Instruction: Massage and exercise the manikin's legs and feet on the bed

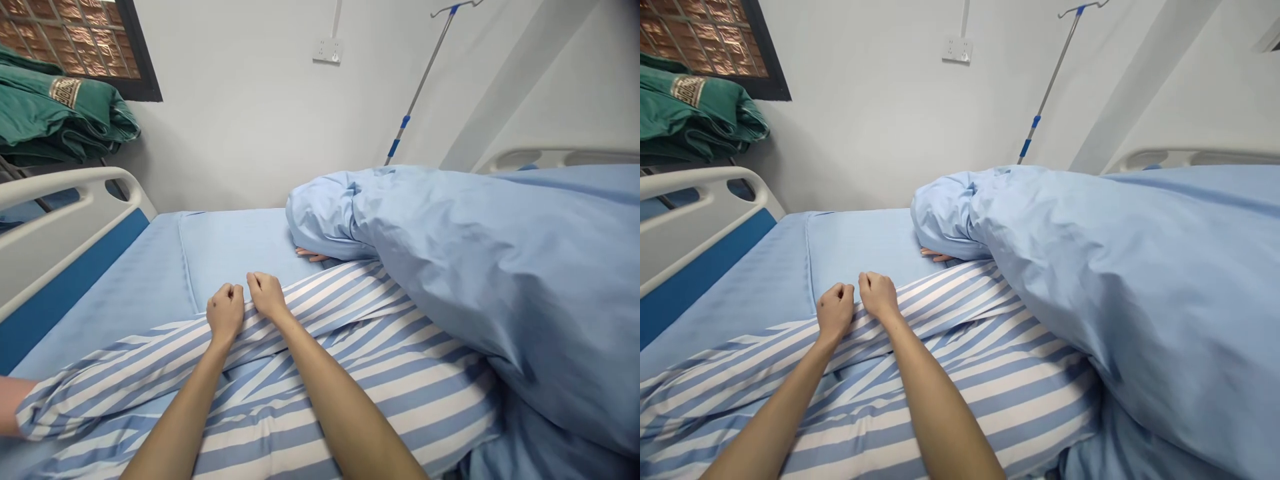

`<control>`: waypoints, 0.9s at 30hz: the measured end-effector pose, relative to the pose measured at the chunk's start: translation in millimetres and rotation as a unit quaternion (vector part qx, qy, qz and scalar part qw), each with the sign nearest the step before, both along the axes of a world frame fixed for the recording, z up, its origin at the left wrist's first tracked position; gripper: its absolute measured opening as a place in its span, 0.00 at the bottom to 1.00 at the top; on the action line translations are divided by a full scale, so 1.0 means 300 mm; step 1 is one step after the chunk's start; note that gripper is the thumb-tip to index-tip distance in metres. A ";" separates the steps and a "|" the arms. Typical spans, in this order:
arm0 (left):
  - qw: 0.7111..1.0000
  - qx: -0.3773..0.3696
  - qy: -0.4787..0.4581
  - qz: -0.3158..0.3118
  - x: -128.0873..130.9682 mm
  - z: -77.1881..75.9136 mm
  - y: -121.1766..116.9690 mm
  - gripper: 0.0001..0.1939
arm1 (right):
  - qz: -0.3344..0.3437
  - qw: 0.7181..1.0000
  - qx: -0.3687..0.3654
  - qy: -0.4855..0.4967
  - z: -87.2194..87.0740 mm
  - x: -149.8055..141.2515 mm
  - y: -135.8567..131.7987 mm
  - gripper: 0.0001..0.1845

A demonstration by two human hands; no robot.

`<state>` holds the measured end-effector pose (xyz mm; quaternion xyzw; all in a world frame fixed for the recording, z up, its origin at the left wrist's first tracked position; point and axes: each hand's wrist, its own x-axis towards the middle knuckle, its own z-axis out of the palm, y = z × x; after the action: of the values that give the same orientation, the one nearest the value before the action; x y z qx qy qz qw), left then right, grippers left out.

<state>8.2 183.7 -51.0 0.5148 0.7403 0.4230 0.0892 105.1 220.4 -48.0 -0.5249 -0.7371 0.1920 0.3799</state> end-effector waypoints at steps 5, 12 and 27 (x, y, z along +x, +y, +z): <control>0.998 0.000 -0.055 -0.018 0.019 0.027 0.016 0.15 | 0.012 0.994 -0.002 0.107 0.013 0.012 0.006 0.23; 0.958 0.082 -0.273 -0.022 0.116 0.099 0.079 0.12 | 0.020 0.974 -0.023 0.225 0.018 0.025 0.017 0.22; 1.000 -0.015 0.011 0.008 0.163 -0.011 0.036 0.15 | -0.015 0.971 -0.052 0.234 0.018 0.027 0.014 0.22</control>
<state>57.0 194.5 -54.1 0.5123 0.7514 0.4071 0.0856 113.3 224.6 -42.5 -0.4952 -0.6089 0.3419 0.5168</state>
